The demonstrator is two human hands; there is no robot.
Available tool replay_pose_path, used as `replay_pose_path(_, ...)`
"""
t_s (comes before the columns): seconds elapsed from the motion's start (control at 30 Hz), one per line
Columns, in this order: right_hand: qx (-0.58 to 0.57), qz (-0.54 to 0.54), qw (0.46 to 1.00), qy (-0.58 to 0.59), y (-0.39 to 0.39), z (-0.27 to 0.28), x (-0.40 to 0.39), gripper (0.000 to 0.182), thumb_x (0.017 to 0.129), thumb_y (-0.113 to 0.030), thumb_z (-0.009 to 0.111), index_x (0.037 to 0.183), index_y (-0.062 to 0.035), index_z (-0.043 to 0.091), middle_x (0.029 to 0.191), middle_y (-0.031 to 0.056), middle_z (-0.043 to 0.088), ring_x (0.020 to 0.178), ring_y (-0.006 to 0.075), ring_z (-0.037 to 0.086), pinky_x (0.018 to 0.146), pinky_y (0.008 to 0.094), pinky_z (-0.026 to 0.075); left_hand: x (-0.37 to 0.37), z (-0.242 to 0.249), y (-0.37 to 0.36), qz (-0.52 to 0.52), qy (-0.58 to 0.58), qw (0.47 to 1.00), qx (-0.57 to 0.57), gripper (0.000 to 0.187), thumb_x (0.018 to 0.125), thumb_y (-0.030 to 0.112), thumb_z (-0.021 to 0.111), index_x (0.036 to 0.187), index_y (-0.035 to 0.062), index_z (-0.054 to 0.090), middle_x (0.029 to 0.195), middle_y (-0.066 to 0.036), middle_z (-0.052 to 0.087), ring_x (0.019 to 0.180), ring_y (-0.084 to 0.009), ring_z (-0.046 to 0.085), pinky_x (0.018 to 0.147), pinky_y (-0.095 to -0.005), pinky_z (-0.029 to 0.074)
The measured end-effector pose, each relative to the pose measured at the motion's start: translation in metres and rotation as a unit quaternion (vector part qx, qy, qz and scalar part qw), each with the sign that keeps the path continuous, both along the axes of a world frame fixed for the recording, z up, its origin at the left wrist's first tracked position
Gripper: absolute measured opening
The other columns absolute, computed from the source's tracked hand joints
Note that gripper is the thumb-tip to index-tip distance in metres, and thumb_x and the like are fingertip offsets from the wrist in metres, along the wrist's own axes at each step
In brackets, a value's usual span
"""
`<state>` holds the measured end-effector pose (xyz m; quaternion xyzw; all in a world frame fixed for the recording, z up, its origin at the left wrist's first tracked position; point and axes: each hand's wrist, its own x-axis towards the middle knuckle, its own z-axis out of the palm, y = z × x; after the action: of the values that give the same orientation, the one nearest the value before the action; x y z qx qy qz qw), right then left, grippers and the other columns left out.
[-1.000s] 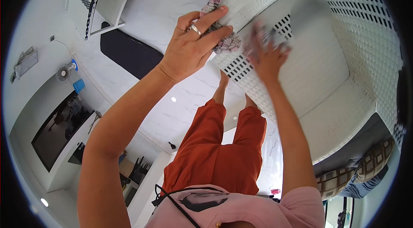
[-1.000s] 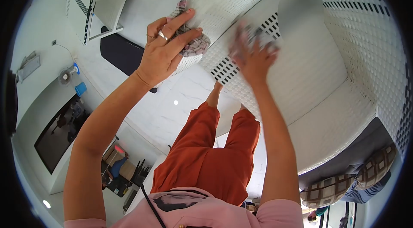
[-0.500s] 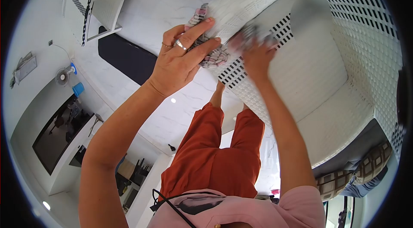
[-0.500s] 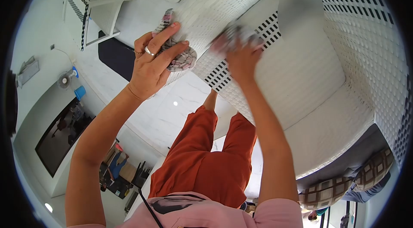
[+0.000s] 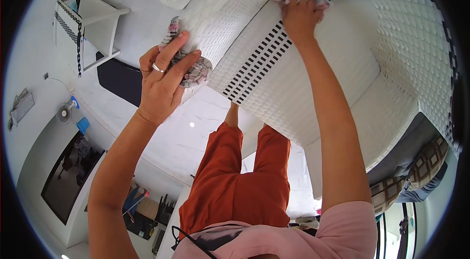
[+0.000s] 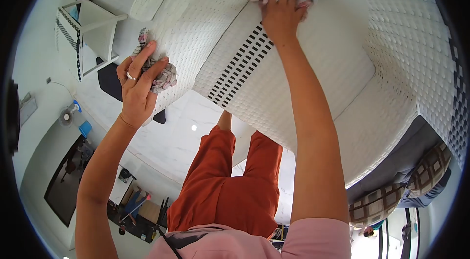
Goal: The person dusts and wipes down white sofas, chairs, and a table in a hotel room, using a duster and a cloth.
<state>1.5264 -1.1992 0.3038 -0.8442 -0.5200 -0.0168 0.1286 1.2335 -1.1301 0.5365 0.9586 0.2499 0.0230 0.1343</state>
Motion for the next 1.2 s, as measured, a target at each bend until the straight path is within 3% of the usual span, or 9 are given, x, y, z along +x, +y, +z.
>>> replay_pose_path(0.13, -0.035, 0.067, 0.997, -0.002, -0.032, 0.009, 0.034, 0.031, 0.088, -0.026, 0.059, 0.111, -0.0068, 0.065, 0.143, 0.0144, 0.045, 0.130, 0.0420, 0.038, 0.101, 0.0648, 0.029, -0.006, 0.003, 0.000, -0.006, 0.006, 1.000, 0.001, 0.043, 0.074, 0.001, 0.050, 0.113, 0.0082, 0.068, 0.138, -0.012, 0.053, 0.122, -0.0188, 0.052, 0.103, -0.0355, 0.027)
replay_pose_path(0.27, -0.037, -0.083, 0.990, -0.109, -0.137, 0.025, 0.066, 0.034, 0.092, -0.031, 0.054, 0.120, -0.0143, 0.063, 0.148, 0.0156, 0.040, 0.128, 0.0410, 0.041, 0.101, 0.0590, 0.032, 0.001, 0.000, 0.005, -0.012, -0.004, 1.000, -0.006, 0.044, 0.074, 0.001, 0.050, 0.115, 0.0070, 0.066, 0.139, -0.013, 0.053, 0.122, -0.0195, 0.052, 0.104, -0.0361, 0.027)
replay_pose_path(0.33, -0.093, -0.252, 0.955, 0.123, -0.203, 0.039, 0.085, 0.038, 0.093, -0.030, 0.054, 0.129, -0.0177, 0.058, 0.151, 0.0132, 0.036, 0.129, 0.0365, 0.041, 0.103, 0.0562, 0.030, -0.004, 0.001, 0.004, -0.012, -0.001, 1.000, -0.003, 0.045, 0.074, 0.001, 0.049, 0.115, 0.0063, 0.066, 0.140, -0.013, 0.052, 0.122, -0.0204, 0.052, 0.104, -0.0367, 0.027)
replay_pose_path(0.43, -0.096, -0.346, 0.933, -0.002, -0.189, 0.021, 0.046, 0.041, 0.092, -0.028, 0.055, 0.131, -0.0200, 0.057, 0.153, 0.0130, 0.033, 0.130, 0.0331, 0.042, 0.104, 0.0537, 0.029, -0.003, 0.002, 0.006, -0.014, -0.004, 1.000, -0.006, 0.044, 0.075, 0.001, 0.049, 0.115, 0.0063, 0.066, 0.140, -0.013, 0.051, 0.122, -0.0214, 0.051, 0.105, -0.0371, 0.026)
replay_pose_path(0.5, 0.248, -0.097, 0.876, 0.403, -0.136, 0.028, 0.022, 0.037, 0.091, -0.029, 0.056, 0.126, -0.0180, 0.061, 0.153, 0.0144, 0.032, 0.129, 0.0371, 0.042, 0.105, 0.0556, 0.028, -0.001, 0.002, 0.004, -0.016, -0.007, 1.000, -0.010, 0.044, 0.075, 0.001, 0.049, 0.115, 0.0063, 0.066, 0.141, -0.012, 0.051, 0.122, -0.0220, 0.051, 0.105, -0.0373, 0.026)
replay_pose_path(0.57, -0.156, 0.036, 0.987, 0.031, -0.113, 0.028, 0.000, 0.040, 0.090, -0.040, 0.056, 0.119, -0.0143, 0.065, 0.148, 0.0167, 0.039, 0.133, 0.0434, 0.037, 0.102, 0.0597, 0.029, -0.002, 0.002, 0.001, -0.015, -0.009, 1.000, -0.007, 0.044, 0.076, 0.001, 0.048, 0.116, 0.0061, 0.066, 0.141, -0.012, 0.051, 0.124, -0.0228, 0.050, 0.106, -0.0377, 0.025)
replay_pose_path(0.77, -0.085, -0.243, 0.966, 0.006, -0.209, 0.013, 0.077, 0.040, 0.093, -0.039, 0.055, 0.119, -0.0106, 0.063, 0.139, 0.0211, 0.045, 0.122, 0.0466, 0.043, 0.101, 0.0620, 0.027, -0.002, -0.001, -0.001, -0.022, -0.002, 1.000, 0.011, 0.042, 0.079, 0.001, 0.047, 0.117, 0.0056, 0.065, 0.142, -0.012, 0.050, 0.127, -0.0228, 0.047, 0.107, -0.0381, 0.024)
replay_pose_path(0.97, -0.097, -0.282, 0.954, -0.027, -0.232, 0.004, 0.092, 0.041, 0.096, -0.038, 0.049, 0.113, -0.0025, 0.062, 0.134, 0.0271, 0.046, 0.115, 0.0484, 0.045, 0.101, 0.0649, 0.026, -0.005, -0.002, -0.001, -0.028, 0.014, 0.999, 0.029, 0.039, 0.083, 0.003, 0.048, 0.118, 0.0049, 0.064, 0.143, -0.012, 0.049, 0.129, -0.0219, 0.044, 0.108, -0.0382, 0.023)
replay_pose_path(1.2, -0.168, -0.334, 0.917, 0.139, -0.372, 0.042, -0.185, 0.039, 0.093, -0.034, 0.055, 0.111, 0.0004, 0.060, 0.144, 0.0329, 0.033, 0.134, 0.0535, 0.027, 0.106, 0.0701, 0.014, -0.001, 0.000, -0.004, -0.025, 0.009, 0.999, 0.029, 0.042, 0.080, 0.000, 0.049, 0.118, 0.0043, 0.064, 0.144, -0.009, 0.048, 0.129, -0.0218, 0.043, 0.109, -0.0366, 0.023)
